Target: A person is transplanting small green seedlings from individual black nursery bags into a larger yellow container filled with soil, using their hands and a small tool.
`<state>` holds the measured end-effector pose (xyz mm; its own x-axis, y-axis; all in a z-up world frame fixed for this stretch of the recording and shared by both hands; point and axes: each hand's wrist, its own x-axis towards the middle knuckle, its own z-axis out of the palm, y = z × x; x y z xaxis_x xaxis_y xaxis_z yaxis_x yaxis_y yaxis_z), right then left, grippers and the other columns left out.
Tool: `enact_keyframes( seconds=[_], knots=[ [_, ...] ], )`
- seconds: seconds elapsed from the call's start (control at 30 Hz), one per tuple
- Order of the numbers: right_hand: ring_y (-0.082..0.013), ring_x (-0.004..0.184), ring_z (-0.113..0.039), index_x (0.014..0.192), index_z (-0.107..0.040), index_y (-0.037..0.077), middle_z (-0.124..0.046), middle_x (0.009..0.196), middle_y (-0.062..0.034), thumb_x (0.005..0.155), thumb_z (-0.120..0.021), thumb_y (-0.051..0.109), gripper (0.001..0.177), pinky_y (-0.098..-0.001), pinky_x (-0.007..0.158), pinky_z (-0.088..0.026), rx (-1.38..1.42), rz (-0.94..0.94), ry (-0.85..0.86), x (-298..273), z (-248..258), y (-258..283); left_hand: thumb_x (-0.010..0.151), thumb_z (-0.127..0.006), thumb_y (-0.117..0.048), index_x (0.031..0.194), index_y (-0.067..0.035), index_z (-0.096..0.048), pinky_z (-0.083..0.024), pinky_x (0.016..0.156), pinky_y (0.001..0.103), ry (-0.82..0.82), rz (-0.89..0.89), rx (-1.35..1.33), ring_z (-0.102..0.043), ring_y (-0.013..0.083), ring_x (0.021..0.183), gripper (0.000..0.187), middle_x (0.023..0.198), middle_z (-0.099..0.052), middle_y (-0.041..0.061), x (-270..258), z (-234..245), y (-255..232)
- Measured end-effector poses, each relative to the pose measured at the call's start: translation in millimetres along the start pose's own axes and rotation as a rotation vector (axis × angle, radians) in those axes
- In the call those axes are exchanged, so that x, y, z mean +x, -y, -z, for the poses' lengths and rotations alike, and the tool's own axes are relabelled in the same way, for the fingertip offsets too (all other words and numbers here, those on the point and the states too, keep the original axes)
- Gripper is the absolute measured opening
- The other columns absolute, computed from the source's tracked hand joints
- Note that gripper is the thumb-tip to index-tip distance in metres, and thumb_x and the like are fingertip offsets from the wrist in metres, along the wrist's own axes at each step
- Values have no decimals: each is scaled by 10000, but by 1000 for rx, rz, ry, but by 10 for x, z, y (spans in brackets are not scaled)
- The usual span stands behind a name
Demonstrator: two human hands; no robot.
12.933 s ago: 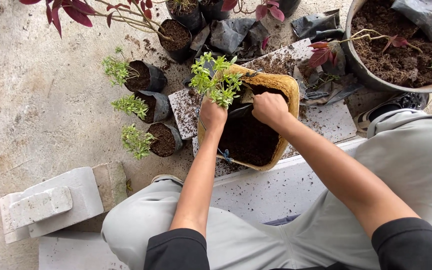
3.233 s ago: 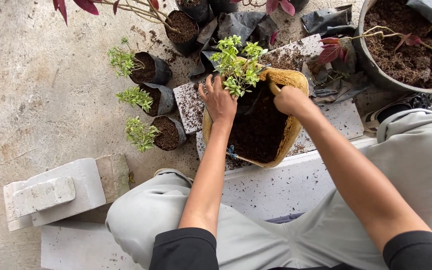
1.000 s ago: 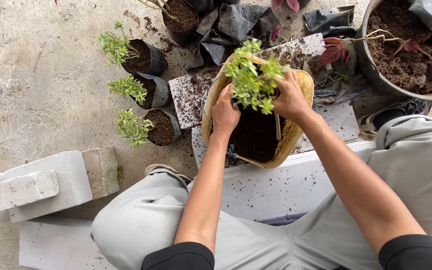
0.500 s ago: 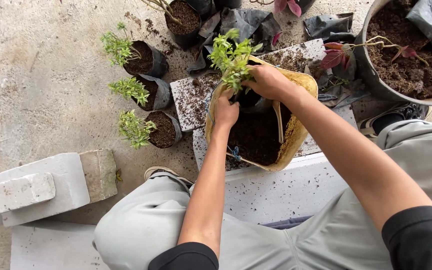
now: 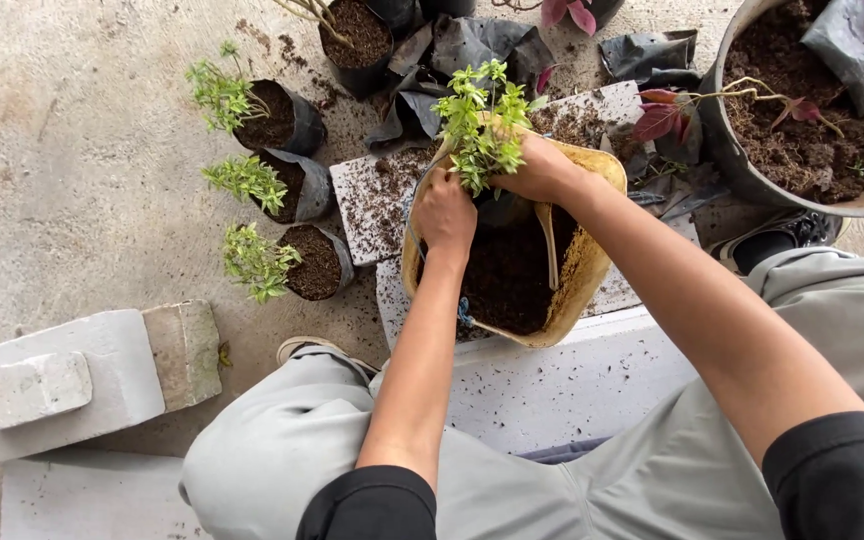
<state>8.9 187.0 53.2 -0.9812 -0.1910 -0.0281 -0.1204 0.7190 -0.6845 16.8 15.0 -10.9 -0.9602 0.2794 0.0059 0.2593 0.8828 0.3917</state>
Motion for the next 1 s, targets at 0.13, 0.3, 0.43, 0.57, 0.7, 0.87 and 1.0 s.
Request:
enact_keyframes(
  seconds=[0.13, 0.3, 0.43, 0.57, 0.7, 0.87, 1.0],
  knots=[
    [-441, 830, -714, 974, -718, -11, -725, 883, -246, 874, -772, 372, 399, -540, 764, -594, -151, -93, 76, 1, 60, 166, 939, -606, -6, 1088, 10, -735, -664, 660, 485, 13, 7, -102, -751, 409, 815, 198, 1125, -681, 202, 177, -247, 140],
    [-311, 913, -698, 1140, -610, 89, -653, 967, -73, 778, -715, 355, 461, -465, 692, -618, -543, -157, 41, -46, -342, -680, 864, -607, -65, 625, -43, -683, -563, 435, 376, 52, -59, -161, -666, 326, 459, 252, 516, -593, 89, 257, -237, 265],
    [-318, 976, -683, 1260, -602, 24, -616, 1100, -145, 788, -694, 215, 517, -455, 677, -612, -680, -174, 20, -237, -130, -69, 893, -576, 17, 849, 74, -736, -611, 602, 546, 33, -103, -209, -712, 485, 701, 175, 928, -706, 305, 371, -426, 296],
    [-307, 836, -708, 1077, -675, 82, -667, 893, -83, 847, -630, 271, 301, -443, 615, -583, -638, -153, -97, -338, -175, -172, 921, -540, -52, 1019, 31, -667, -577, 729, 604, 17, -121, -260, -694, 496, 878, 181, 994, -685, 234, 373, -539, 319],
    [-341, 849, -698, 1045, -691, 91, -686, 909, -100, 823, -666, 252, 275, -450, 663, -560, -521, -74, -60, -388, -249, -383, 965, -580, -153, 1119, -70, -725, -594, 835, 566, -10, -221, -275, -686, 427, 990, 227, 1173, -649, 76, 347, -390, 281],
    [-438, 982, -659, 1161, -665, 95, -661, 1067, -146, 767, -735, 264, 434, -535, 777, -553, -189, 49, 59, -340, -283, -468, 1020, -533, -172, 1163, -105, -711, -610, 824, 485, 58, -188, -287, -709, 355, 880, 238, 1217, -640, 43, 254, -144, 361],
    [-411, 964, -693, 987, -701, 111, -700, 1043, -99, 794, -725, 461, 401, -494, 758, -566, -75, 131, 31, -225, -672, -1019, 985, -596, -167, 1134, -38, -741, -606, 788, 575, 93, -211, -303, -712, 455, 841, 245, 1306, -612, 83, 212, 7, 356]
  ],
)
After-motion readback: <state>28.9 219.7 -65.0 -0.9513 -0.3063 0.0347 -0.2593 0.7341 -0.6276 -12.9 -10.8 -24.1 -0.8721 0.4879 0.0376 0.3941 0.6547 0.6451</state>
